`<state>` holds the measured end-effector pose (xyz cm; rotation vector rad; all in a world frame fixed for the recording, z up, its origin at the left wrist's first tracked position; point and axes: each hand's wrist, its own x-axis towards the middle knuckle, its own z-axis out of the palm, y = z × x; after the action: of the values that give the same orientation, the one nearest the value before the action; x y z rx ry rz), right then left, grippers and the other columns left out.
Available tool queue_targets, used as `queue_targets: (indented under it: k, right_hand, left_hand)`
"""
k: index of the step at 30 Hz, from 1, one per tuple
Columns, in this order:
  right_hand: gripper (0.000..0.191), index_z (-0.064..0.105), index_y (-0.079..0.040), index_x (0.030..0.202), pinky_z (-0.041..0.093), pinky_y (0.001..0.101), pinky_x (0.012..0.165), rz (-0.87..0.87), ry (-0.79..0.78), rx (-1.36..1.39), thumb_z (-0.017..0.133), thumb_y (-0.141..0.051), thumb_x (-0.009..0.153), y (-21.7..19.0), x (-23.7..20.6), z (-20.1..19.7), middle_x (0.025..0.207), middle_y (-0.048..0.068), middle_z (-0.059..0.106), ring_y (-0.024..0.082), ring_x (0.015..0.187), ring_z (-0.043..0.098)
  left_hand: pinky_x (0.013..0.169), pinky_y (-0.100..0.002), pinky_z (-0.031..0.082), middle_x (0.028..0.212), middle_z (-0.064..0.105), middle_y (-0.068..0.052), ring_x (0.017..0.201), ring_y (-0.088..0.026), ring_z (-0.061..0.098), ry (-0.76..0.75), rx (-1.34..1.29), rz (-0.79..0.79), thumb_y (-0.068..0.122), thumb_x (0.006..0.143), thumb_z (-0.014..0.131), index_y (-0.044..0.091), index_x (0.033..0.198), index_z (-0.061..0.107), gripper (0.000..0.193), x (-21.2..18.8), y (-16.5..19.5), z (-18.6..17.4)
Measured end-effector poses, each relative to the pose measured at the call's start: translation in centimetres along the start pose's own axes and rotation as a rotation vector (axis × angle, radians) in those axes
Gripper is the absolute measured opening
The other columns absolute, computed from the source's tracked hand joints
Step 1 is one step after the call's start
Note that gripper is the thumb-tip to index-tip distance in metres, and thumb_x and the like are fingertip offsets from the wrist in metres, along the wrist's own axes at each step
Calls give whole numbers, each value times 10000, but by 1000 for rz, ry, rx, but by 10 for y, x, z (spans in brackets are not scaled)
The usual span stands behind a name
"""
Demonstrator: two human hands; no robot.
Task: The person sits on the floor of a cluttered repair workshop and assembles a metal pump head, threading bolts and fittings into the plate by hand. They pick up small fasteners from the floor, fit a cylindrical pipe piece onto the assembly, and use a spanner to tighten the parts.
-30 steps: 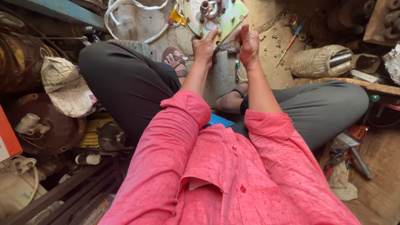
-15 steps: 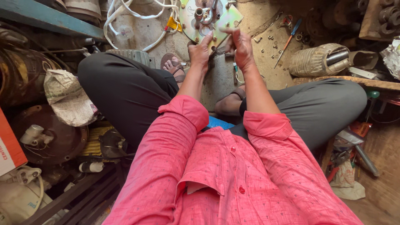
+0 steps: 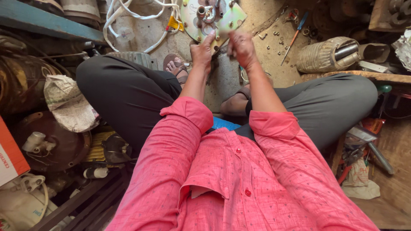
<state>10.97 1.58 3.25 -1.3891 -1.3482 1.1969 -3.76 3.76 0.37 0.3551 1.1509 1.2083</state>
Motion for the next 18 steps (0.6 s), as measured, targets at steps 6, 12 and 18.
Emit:
queue_targets:
  k: [6,12,18]
  right_hand:
    - [583,747,-94,1026,395,254,513,91,-59,39,503,-623,1029,-15,-1,0,600,-24,594,79,517,504]
    - [649,657,-48,755,411,263,514,46,178,165,556,-604,1074,-9,3,-1,647,20,630,84,536,506]
    - [362,730,-86,736,455,283,485,410,876,160,722,-417,880,39,12,-37,606,8,665,109,520,589]
  left_hand:
    - [653,-305,573,938,770,-112,745,-165,720,-5,-68,1,111,868,805,-55,1046,756,249,2,1,-1]
    - [702,-305,579,969,771,-91,785,-148,724,38,-13,51,121,861,827,-65,1060,754,282,3,-4,-1]
    - [715,-320,547,962,740,-69,791,-136,683,-7,143,97,166,862,821,-21,1095,719,316,9,-14,-13]
